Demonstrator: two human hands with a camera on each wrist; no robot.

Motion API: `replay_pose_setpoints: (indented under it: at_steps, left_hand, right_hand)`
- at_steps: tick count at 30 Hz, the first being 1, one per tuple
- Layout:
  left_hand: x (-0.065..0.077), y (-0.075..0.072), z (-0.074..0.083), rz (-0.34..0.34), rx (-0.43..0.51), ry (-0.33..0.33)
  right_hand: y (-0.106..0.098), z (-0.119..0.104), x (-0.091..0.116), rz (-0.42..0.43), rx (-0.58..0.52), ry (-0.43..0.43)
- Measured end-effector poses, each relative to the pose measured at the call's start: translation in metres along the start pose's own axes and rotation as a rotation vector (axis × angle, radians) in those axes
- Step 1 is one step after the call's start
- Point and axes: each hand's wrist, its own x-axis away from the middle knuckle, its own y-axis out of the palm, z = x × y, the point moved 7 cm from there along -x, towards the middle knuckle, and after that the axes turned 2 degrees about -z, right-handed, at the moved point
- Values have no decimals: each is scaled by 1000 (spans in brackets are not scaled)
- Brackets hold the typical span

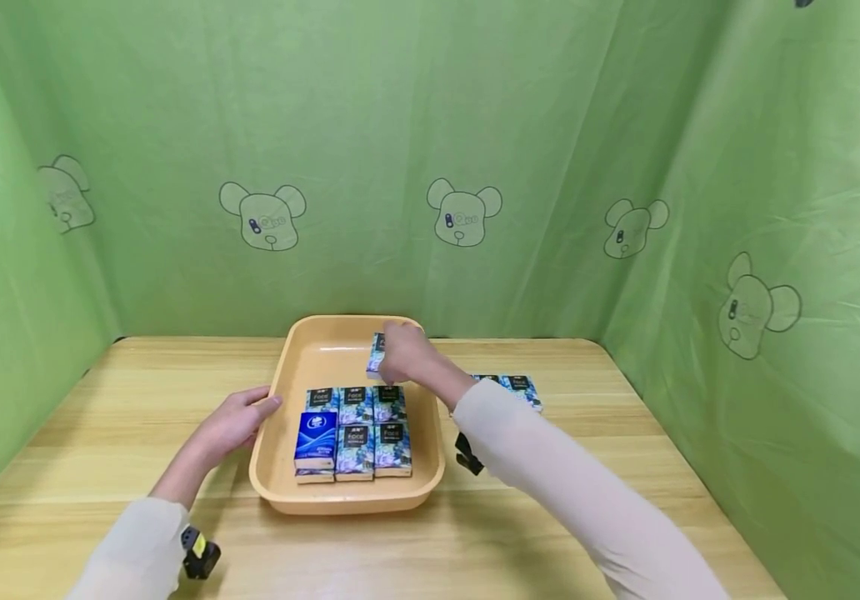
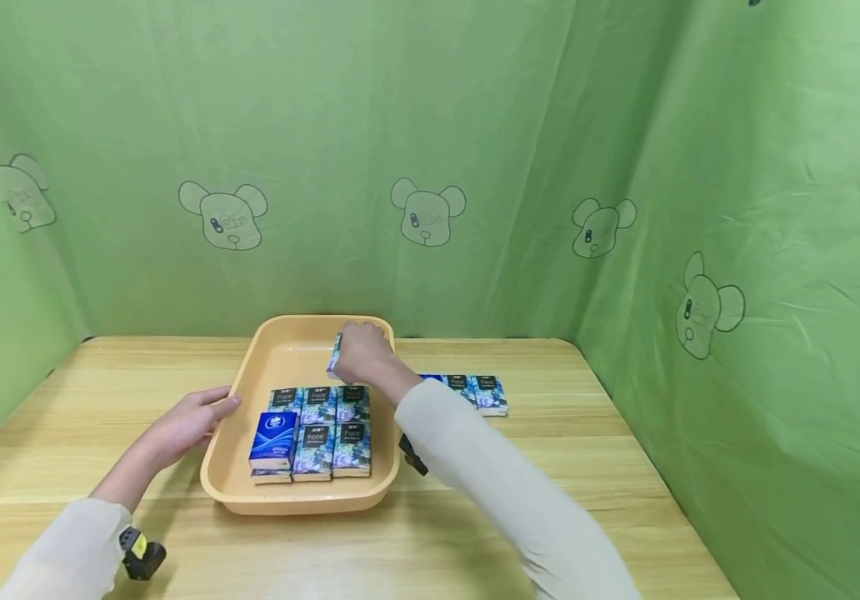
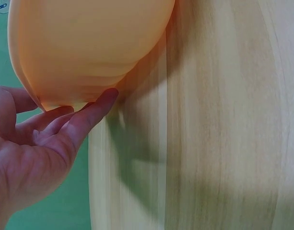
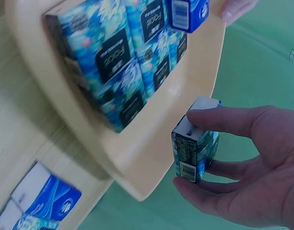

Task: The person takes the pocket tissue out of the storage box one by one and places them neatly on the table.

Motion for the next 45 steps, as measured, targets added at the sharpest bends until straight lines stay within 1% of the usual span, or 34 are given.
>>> replay_pose_setpoints:
  at_steps: [5,11,19,26,33,40,45]
  left_hand:
    - [0,0,-1,3,-10,-8]
    - [0,0,0,3,-16,-5]
    - [-1,0,0,2,-15,-3]
    - [-1,0,0,4,-12,-4]
    - [0,-1,0,3,-22,-5]
    - [0,-1,1,3,-17,-1]
    - [-1,0,0,1,-13,-4]
  right_hand:
    - [-5,16,1,23,-38,22]
    - [-11,37,1,42,-48,35]
    - [-16,70,-1,50,-94,70]
    - [-18,102,-1,40,-102,91]
    - [-20,132,4,70,-114,113]
    - [-21,163,8,59,-143,170]
    - [-19,184,13,57,-127,172]
